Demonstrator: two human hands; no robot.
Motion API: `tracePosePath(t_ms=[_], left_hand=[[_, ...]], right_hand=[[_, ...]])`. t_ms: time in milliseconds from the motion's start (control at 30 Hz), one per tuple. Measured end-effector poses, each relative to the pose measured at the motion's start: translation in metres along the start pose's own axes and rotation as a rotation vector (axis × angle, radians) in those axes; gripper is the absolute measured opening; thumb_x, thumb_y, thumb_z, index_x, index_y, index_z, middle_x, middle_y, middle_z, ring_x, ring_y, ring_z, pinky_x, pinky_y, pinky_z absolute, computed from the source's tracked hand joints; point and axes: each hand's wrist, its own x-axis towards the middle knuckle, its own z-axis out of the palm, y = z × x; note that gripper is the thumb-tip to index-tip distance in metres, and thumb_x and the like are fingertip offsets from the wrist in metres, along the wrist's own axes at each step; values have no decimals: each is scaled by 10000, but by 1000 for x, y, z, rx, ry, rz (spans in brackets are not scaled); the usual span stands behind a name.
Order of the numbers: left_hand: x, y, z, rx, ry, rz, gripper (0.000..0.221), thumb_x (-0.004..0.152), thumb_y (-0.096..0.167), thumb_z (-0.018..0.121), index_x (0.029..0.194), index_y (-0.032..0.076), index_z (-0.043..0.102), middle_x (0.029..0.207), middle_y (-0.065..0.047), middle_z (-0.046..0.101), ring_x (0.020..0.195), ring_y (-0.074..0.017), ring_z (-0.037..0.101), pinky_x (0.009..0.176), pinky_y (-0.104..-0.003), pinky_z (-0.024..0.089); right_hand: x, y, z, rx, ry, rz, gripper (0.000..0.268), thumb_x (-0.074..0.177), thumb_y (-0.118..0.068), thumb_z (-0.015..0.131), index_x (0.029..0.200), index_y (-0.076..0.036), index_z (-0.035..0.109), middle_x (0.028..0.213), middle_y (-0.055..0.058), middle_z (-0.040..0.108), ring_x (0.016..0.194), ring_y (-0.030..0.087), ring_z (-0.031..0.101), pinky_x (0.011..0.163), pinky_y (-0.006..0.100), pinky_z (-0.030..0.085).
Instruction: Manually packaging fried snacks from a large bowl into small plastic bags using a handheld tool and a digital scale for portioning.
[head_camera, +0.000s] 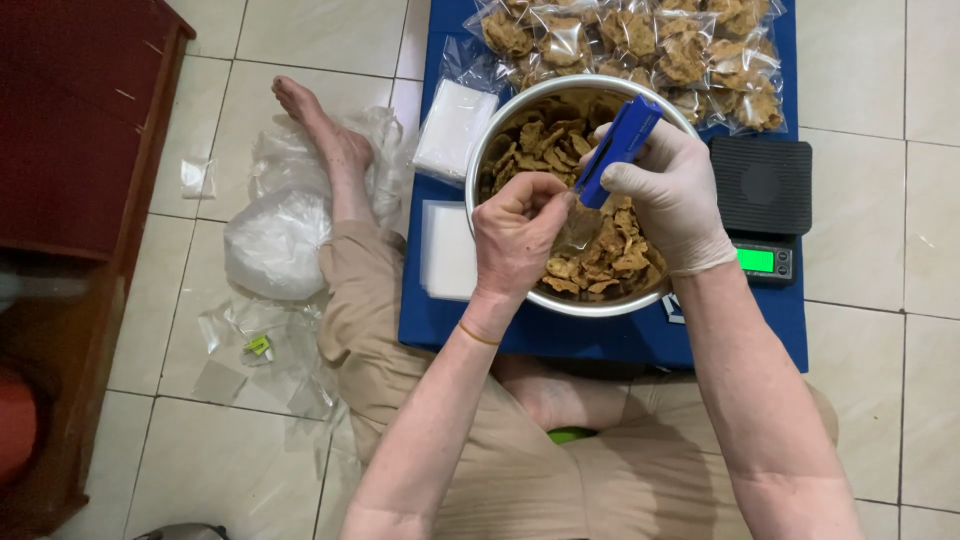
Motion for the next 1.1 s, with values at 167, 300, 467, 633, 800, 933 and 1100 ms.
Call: tracePosePath(t_ms=[167,300,467,633,800,933,1100], left_hand=[[-1,-3,0,2,-13,12,45,859,44,740,860,89,744,608,-55,690,573,-41,600,507,-242,528],[0,-3,0,-21,-17,12,47,863,40,737,856,86,741,602,-51,685,571,-39,601,501,-240,520],[2,-9,-1,-70,-69,-2,61,885,20,706,860,65,739,643,-95,721,543,-115,694,455,-244,581],[4,-11,0,-32,-82,30,59,881,25,709,851,69,734,647,-86,724,557,-134,713,446,-265,583],[1,-6,-2,24,4,117,71,913,-4,655,961,40,681,746,-12,671,597,-79,574,537,-189,511],[-2,-4,-4,29,114,154,87,936,-14,633,993,49,648,766,9,652,616,-69,544,575,-181,494],[-1,-9,-4,-150,122,108,69,992,20,620,1049,44,651,842,-96,743,770,-131,731,673,-262,638]], right_hand=[[-1,-3,2,0,1,0,456,784,-48,864,1191,40,678,985,203,751,839,212,761,738,295,631],[-3,-4,4,3,7,0,456,781,-71,869,1185,29,683,980,190,755,833,199,760,732,284,628],[-3,1,2,2,12,-18,445,774,-68,875,1162,41,686,963,200,749,859,223,763,786,304,627],[-4,-5,7,17,31,-36,431,779,-63,872,1153,48,690,958,206,749,863,232,767,801,314,628],[-3,-26,7,-180,143,-106,451,875,-235,795,1261,-65,636,1049,38,709,1006,159,724,963,296,640],[-3,-29,-6,-772,124,-90,459,878,-38,761,1309,42,626,1003,112,694,836,172,670,755,271,588],[1,28,-38,-1847,-195,-76,595,764,-594,795,1117,-123,707,874,109,759,853,346,753,799,462,502]])
